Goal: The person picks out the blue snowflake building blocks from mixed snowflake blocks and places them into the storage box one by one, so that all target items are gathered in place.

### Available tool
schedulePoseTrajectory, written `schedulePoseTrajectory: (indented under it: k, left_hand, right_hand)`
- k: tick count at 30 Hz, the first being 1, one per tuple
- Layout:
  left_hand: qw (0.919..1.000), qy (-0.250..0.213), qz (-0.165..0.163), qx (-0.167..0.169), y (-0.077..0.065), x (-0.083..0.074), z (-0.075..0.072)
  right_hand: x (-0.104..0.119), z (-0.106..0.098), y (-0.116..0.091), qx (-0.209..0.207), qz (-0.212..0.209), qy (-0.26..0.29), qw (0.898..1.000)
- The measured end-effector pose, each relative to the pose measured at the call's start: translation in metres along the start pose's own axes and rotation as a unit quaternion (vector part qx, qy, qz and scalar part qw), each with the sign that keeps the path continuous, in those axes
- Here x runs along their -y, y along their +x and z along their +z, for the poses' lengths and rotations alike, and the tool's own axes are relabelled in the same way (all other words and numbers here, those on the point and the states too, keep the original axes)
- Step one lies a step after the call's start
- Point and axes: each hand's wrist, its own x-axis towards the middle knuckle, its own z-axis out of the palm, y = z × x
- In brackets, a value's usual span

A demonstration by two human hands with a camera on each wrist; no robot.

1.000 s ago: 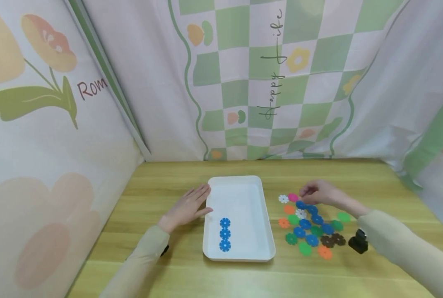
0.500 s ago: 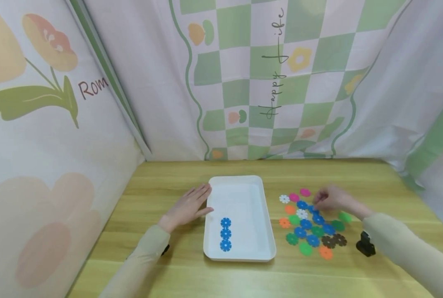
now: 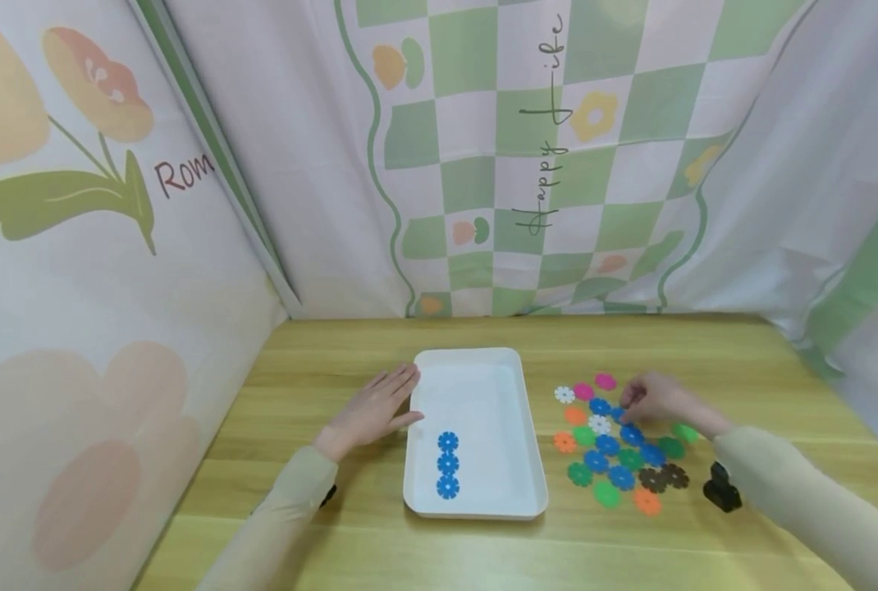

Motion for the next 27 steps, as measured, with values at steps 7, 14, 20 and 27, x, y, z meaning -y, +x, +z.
schedulePoseTrajectory:
  k: [7, 14, 20, 27]
  left_hand:
    - [1.0000, 0.002, -0.004, 0.001, -0.0006, -0.0011, -0.0011]
    - [1.0000, -0.003, -0.001, 0.003, -0.0008, -0.0013, -0.0014]
    - [1.0000, -0.008, -0.002, 0.003, -0.0011, -0.0004, -0.0007]
    - [0.9999, -0.012, 0.000, -0.005, -0.0018, -0.0008, -0.0012]
  right_hand:
    - [0.0003, 0.0004, 0.0014, -0.001, 0.002, -0.009, 1.000]
    - [-0.0031, 0.0006, 0.0024, -0.001, -0.008, -0.002, 1.000]
    - [-0.0029, -0.0027, 0.0005, 0.007, -0.023, 0.006, 1.000]
    - [0.0053, -0.0068, -0.0015, 0.014, -0.033, 0.015, 0.999]
